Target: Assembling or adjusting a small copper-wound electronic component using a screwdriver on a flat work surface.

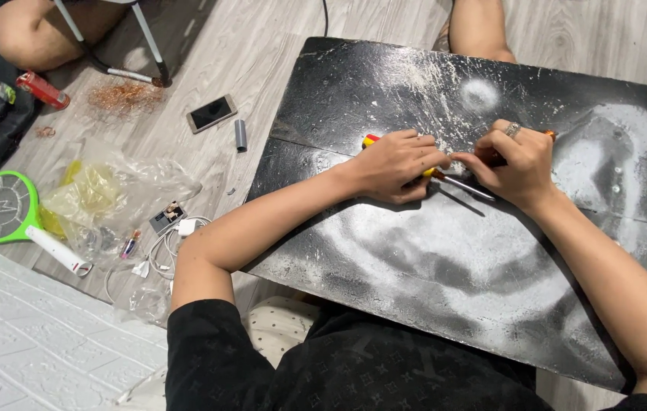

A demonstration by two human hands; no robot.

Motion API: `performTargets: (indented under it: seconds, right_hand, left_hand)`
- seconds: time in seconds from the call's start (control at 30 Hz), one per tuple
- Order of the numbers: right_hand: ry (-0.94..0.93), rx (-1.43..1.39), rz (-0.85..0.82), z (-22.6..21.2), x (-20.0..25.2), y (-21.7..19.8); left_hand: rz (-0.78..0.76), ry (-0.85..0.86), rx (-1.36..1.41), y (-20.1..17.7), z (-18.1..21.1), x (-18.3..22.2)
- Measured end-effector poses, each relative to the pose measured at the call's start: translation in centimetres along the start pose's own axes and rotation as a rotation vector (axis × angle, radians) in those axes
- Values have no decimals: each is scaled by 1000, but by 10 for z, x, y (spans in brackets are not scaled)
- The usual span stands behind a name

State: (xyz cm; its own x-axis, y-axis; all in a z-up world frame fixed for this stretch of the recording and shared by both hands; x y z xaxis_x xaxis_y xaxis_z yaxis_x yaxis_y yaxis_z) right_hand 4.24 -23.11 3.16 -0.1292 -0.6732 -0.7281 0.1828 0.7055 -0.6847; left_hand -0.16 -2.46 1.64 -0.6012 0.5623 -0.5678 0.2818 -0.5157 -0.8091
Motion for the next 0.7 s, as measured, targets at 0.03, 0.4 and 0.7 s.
performTargets:
  seconds: [0.03, 0.4, 0.7]
  right_hand:
    - [4, 3, 0, 6, 6, 5]
    - [-32, -61, 13, 15, 19, 14]
    - [-36, 90, 32, 15, 25, 12]
  left_hand:
    - [-2, 3, 3, 3, -2, 0]
    - [69, 17, 168, -3, 2, 1]
    - [79, -103, 147, -18, 1, -7]
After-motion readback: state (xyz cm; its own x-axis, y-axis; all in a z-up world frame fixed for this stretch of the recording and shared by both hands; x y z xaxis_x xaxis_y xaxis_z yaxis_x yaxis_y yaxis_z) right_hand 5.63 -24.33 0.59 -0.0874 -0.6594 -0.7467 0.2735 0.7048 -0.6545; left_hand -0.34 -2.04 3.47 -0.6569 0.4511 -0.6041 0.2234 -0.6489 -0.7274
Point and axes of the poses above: each hand's wrist, its own x-axis away from the middle knuckle, its own y-axis out of the palm, z = x × y, the point moved 3 cm from there along -x, towards the middle knuckle, and after that the axes turned 14 degrees about -y, right-handed, at the moved point
